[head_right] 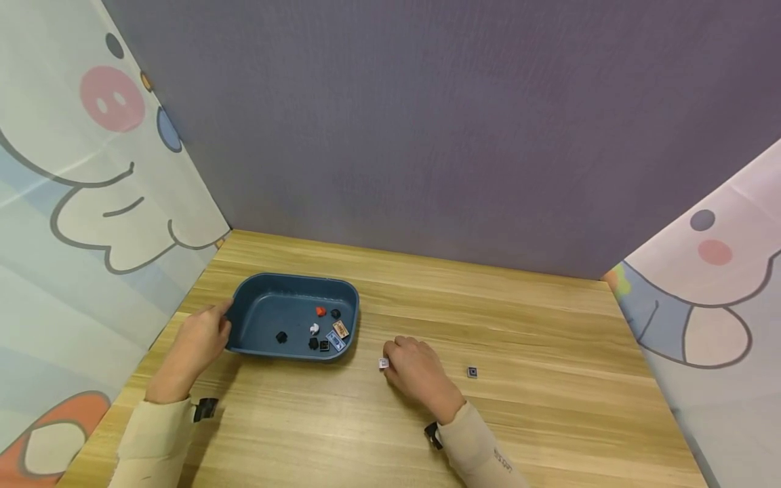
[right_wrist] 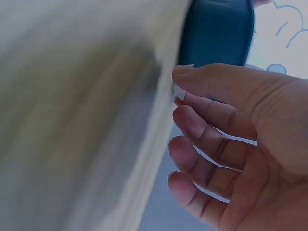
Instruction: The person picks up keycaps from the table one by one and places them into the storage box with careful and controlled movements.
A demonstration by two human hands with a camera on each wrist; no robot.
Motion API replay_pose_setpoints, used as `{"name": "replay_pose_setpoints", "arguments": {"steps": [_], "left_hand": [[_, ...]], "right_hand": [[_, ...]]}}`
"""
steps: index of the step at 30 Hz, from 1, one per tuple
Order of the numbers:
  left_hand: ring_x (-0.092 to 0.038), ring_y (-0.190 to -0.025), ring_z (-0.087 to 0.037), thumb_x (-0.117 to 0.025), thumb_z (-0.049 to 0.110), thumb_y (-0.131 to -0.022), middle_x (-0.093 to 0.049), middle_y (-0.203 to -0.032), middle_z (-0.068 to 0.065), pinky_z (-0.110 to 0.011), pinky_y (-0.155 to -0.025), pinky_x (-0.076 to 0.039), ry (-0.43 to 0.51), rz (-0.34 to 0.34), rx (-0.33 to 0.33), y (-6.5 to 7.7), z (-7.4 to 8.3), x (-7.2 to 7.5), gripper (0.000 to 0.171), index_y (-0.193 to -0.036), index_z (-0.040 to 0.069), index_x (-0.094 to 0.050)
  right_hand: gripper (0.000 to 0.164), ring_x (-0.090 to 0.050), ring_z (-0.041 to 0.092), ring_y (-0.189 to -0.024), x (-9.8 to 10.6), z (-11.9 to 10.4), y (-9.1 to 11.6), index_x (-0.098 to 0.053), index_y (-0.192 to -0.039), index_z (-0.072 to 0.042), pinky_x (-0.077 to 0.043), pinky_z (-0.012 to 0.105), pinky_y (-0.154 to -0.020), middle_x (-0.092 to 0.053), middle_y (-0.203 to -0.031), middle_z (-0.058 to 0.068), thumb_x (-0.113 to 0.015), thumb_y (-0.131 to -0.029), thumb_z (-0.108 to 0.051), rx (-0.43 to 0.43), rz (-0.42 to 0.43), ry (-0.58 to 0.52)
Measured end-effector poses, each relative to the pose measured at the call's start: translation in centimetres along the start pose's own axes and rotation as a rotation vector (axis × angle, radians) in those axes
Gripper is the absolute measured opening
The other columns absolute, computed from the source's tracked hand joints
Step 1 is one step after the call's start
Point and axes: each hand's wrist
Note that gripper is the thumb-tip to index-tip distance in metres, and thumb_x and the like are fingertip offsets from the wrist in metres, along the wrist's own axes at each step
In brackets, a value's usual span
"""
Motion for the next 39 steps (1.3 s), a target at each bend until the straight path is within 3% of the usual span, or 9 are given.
{"name": "replay_pose_setpoints", "arguments": {"steps": [7, 13, 18, 26, 39], "left_hand": [[-0.063, -0.086, -0.05, -0.061, -0.009, -0.088, -0.061, -0.1, -0.036, -0.057, -0.073, -0.053, -0.002, 0.005, 0.005, 0.0, 0.0, 0.1, 0.039, -0.125, -0.021, -0.056], [-0.063, -0.084, -0.049, -0.061, -0.009, -0.087, -0.062, -0.099, -0.035, -0.057, -0.072, -0.053, -0.011, 0.011, -0.003, 0.0, -0.1, 0.0, 0.039, -0.124, -0.021, -0.057], [-0.063, -0.087, -0.05, -0.062, -0.009, -0.087, -0.061, -0.101, -0.036, -0.057, -0.074, -0.053, -0.012, -0.001, 0.006, 0.0, 0.0, -0.1, 0.04, -0.126, -0.02, -0.056], [-0.063, -0.086, -0.05, -0.06, -0.01, -0.087, -0.062, -0.1, -0.035, -0.058, -0.073, -0.052, 0.001, 0.014, -0.003, 0.0, 0.3, -0.3, 0.041, -0.126, -0.021, -0.056], [-0.062, -0.083, -0.048, -0.06, -0.009, -0.087, -0.062, -0.095, -0.033, -0.057, -0.072, -0.052, -0.007, 0.012, -0.006, 0.0, 0.3, -0.1, 0.04, -0.125, -0.021, -0.056]], "right_hand": [[0.015, -0.055, 0.012, -0.07, 2.1, -0.8, -2.0, -0.071, -0.095, -0.011, -0.049, 0.03, -0.061, -0.055, -0.079, -0.005, -0.079, -0.085, -0.018, 0.034, 0.034, -0.014], [0.017, -0.059, 0.012, -0.078, 4.2, -2.1, -4.4, -0.072, -0.101, -0.012, -0.051, 0.029, -0.067, -0.061, -0.087, -0.003, -0.078, -0.088, -0.022, 0.064, 0.039, -0.007], [0.017, -0.057, 0.009, -0.074, 5.3, -3.4, -6.8, -0.072, -0.103, -0.013, -0.049, 0.026, -0.065, -0.064, -0.092, -0.003, -0.076, -0.09, -0.024, 0.103, 0.013, -0.045], [0.019, -0.054, 0.009, -0.074, 4.9, -5.1, -10.1, -0.072, -0.106, -0.014, -0.046, 0.023, -0.062, -0.064, -0.097, -0.002, -0.074, -0.093, -0.026, 0.129, -0.069, -0.044], [0.018, -0.056, 0.008, -0.075, 3.6, -8.2, -14.6, -0.071, -0.108, -0.017, -0.047, 0.021, -0.06, -0.063, -0.097, -0.004, -0.069, -0.096, -0.029, 0.138, -0.108, -0.001]]}}
Point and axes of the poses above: each hand's wrist, its own y-axis away from the middle knuckle, its own x-axis out of the back of the hand, z = x × y
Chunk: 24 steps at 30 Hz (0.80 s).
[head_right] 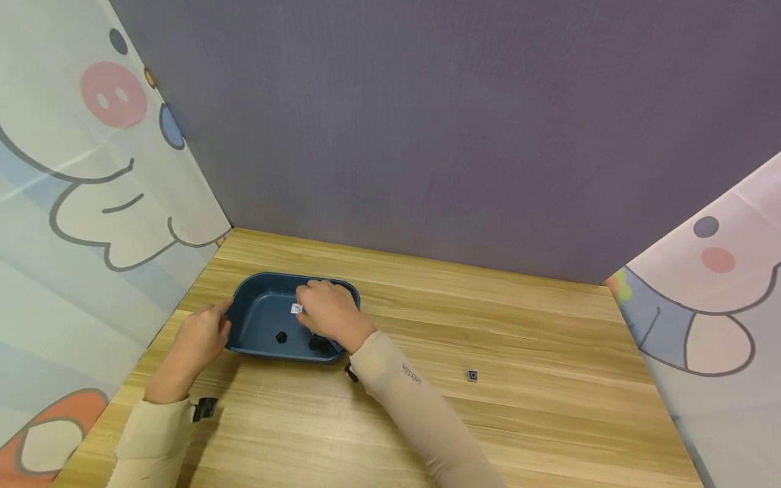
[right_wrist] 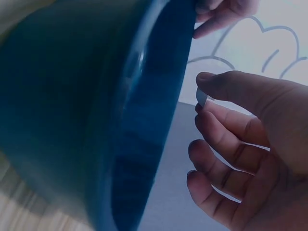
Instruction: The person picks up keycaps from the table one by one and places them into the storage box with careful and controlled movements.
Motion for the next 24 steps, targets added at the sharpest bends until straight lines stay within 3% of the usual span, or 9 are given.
{"name": "replay_pose_setpoints", "arguments": {"steps": [6, 12, 24], "left_hand": [[-0.062, -0.084, -0.048, -0.059, -0.01, -0.087, -0.062, -0.096, -0.033, -0.057, -0.072, -0.052, -0.001, 0.0, 0.008, 0.1, 0.1, -0.1, 0.04, -0.126, -0.021, -0.056], [-0.063, -0.082, -0.047, -0.059, -0.009, -0.087, -0.062, -0.095, -0.032, -0.056, -0.071, -0.053, -0.007, 0.005, 0.008, 0.0, 0.1, -0.1, 0.04, -0.125, -0.02, -0.057], [-0.062, -0.087, -0.049, -0.058, -0.009, -0.087, -0.062, -0.098, -0.034, -0.058, -0.074, -0.052, 0.007, 0.004, 0.014, -0.1, 0.1, 0.1, 0.04, -0.125, -0.02, -0.057]], "right_hand": [[0.025, -0.059, 0.009, -0.082, -0.8, -0.7, -1.3, -0.07, -0.115, -0.018, -0.049, 0.021, -0.066, -0.064, -0.104, -0.003, -0.068, -0.096, -0.035, -0.032, -0.047, 0.031], [0.035, -0.062, 0.012, -0.09, -1.1, -0.7, -1.3, -0.068, -0.123, -0.015, -0.051, 0.023, -0.073, -0.064, -0.11, -0.001, -0.069, -0.095, -0.037, -0.047, -0.045, 0.022], [0.025, -0.056, 0.012, -0.078, -0.3, 0.7, 2.4, -0.071, -0.111, -0.01, -0.047, 0.024, -0.064, -0.064, -0.098, 0.0, -0.073, -0.094, -0.028, -0.024, 0.041, -0.026]]}}
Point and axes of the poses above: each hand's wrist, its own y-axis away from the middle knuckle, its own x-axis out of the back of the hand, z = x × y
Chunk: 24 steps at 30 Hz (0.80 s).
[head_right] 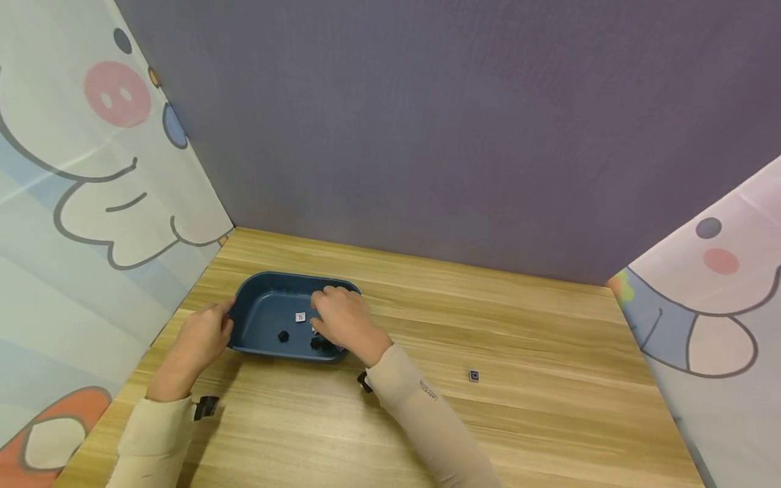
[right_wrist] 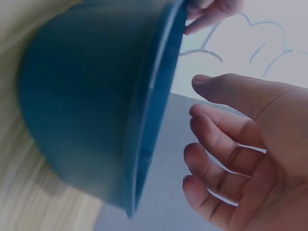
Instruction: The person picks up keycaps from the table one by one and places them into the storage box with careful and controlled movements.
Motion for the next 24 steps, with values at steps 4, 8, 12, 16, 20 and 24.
{"name": "replay_pose_setpoints", "arguments": {"steps": [4, 8, 12, 16, 20, 24], "left_hand": [[-0.062, -0.086, -0.05, -0.059, -0.01, -0.087, -0.062, -0.098, -0.034, -0.058, -0.074, -0.052, -0.001, 0.0, -0.005, 0.0, 0.0, 0.1, 0.039, -0.125, -0.021, -0.057], [-0.062, -0.086, -0.05, -0.059, -0.01, -0.087, -0.062, -0.098, -0.035, -0.058, -0.073, -0.052, -0.002, 0.0, -0.01, 0.0, 0.0, 0.2, 0.04, -0.125, -0.021, -0.056], [-0.062, -0.081, -0.048, -0.059, -0.01, -0.086, -0.062, -0.096, -0.034, -0.058, -0.071, -0.052, -0.004, 0.011, -0.02, 0.0, 0.0, 0.3, 0.04, -0.124, -0.021, -0.057], [-0.062, -0.079, -0.048, -0.059, -0.01, -0.086, -0.062, -0.094, -0.033, -0.058, -0.069, -0.052, -0.003, 0.019, -0.025, 0.0, -0.1, 0.4, 0.039, -0.124, -0.021, -0.057], [-0.062, -0.079, -0.048, -0.06, -0.01, -0.086, -0.062, -0.093, -0.033, -0.058, -0.069, -0.052, 0.0, 0.015, -0.023, 0.1, 0.0, 0.3, 0.039, -0.123, -0.02, -0.058], [-0.063, -0.081, -0.049, -0.06, -0.01, -0.085, -0.062, -0.095, -0.033, -0.058, -0.07, -0.052, -0.001, 0.017, -0.016, 0.1, 0.0, 0.4, 0.039, -0.123, -0.02, -0.058]], "right_hand": [[0.023, -0.054, 0.012, -0.072, 0.6, 0.7, 1.9, -0.072, -0.109, -0.01, -0.045, 0.023, -0.059, -0.064, -0.096, 0.001, -0.074, -0.092, -0.027, -0.024, 0.017, 0.005], [0.019, -0.055, 0.012, -0.068, 1.0, 1.5, 4.2, -0.072, -0.103, -0.012, -0.045, 0.025, -0.055, -0.062, -0.089, 0.0, -0.077, -0.09, -0.025, -0.038, 0.082, 0.021], [0.02, -0.058, 0.014, -0.071, 1.5, 2.4, 6.5, -0.072, -0.1, -0.011, -0.049, 0.03, -0.06, -0.061, -0.084, -0.001, -0.08, -0.086, -0.022, -0.047, 0.139, 0.021], [0.023, -0.059, 0.015, -0.073, 1.9, 3.3, 8.4, -0.073, -0.102, -0.01, -0.05, 0.035, -0.064, -0.06, -0.084, -0.002, -0.082, -0.085, -0.022, -0.09, 0.151, 0.022], [0.024, -0.06, 0.016, -0.073, 2.1, 4.4, 10.2, -0.072, -0.102, -0.009, -0.05, 0.036, -0.064, -0.062, -0.084, -0.001, -0.083, -0.084, -0.021, -0.125, 0.169, 0.03], [0.025, -0.06, 0.018, -0.073, 2.2, 5.6, 12.2, -0.072, -0.101, -0.008, -0.049, 0.037, -0.063, -0.062, -0.083, 0.001, -0.084, -0.082, -0.019, -0.166, 0.187, 0.052]]}}
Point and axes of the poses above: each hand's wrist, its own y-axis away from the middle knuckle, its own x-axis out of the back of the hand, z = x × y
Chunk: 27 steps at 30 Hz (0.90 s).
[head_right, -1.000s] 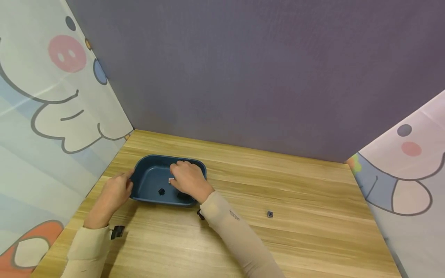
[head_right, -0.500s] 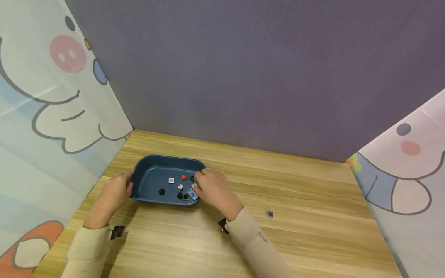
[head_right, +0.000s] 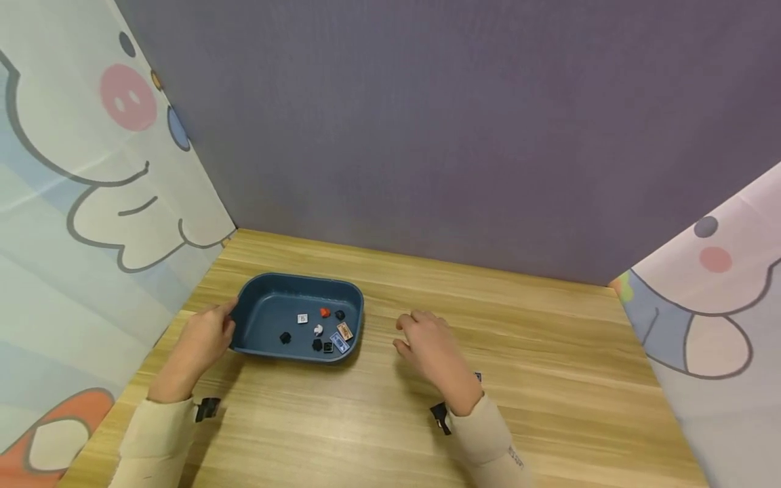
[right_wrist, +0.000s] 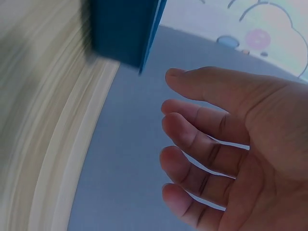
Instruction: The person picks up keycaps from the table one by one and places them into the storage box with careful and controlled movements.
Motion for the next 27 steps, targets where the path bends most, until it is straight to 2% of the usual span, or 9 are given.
{"name": "replay_pose_setpoints", "arguments": {"steps": [5, 12, 21, 27], "left_hand": [[-0.062, -0.084, -0.049, -0.059, -0.01, -0.086, -0.062, -0.098, -0.035, -0.059, -0.072, -0.052, 0.002, -0.007, 0.005, 0.0, 0.0, 0.0, 0.04, -0.125, -0.02, -0.057], [-0.062, -0.082, -0.048, -0.06, -0.01, -0.086, -0.062, -0.097, -0.034, -0.058, -0.07, -0.052, 0.002, -0.014, 0.004, 0.0, 0.1, 0.0, 0.04, -0.124, -0.02, -0.057], [-0.062, -0.08, -0.047, -0.06, -0.01, -0.087, -0.062, -0.095, -0.033, -0.058, -0.07, -0.052, 0.009, -0.02, -0.004, 0.1, 0.1, 0.1, 0.039, -0.124, -0.021, -0.056], [-0.062, -0.086, -0.05, -0.06, -0.009, -0.088, -0.062, -0.099, -0.035, -0.059, -0.074, -0.052, 0.008, -0.033, 0.005, 0.1, 0.1, 0.1, 0.04, -0.125, -0.021, -0.056]], "right_hand": [[0.025, -0.059, 0.02, -0.072, 0.4, 2.3, 2.4, -0.072, -0.1, -0.006, -0.05, 0.041, -0.064, -0.061, -0.08, 0.002, -0.085, -0.081, -0.015, -0.054, 0.027, 0.006], [0.025, -0.055, 0.016, -0.067, 0.8, 5.2, 5.8, -0.071, -0.098, -0.005, -0.048, 0.032, -0.057, -0.06, -0.08, 0.003, -0.086, -0.079, -0.011, -0.111, 0.019, 0.035], [0.026, -0.059, 0.015, -0.07, 0.6, 7.2, 9.1, -0.072, -0.098, -0.005, -0.049, 0.031, -0.058, -0.059, -0.081, 0.001, -0.086, -0.077, -0.011, -0.193, -0.039, 0.065], [0.033, -0.06, 0.017, -0.074, 0.4, 8.2, 10.6, -0.072, -0.104, -0.005, -0.048, 0.03, -0.057, -0.059, -0.084, 0.002, -0.087, -0.076, -0.013, -0.235, -0.097, 0.061]]}}
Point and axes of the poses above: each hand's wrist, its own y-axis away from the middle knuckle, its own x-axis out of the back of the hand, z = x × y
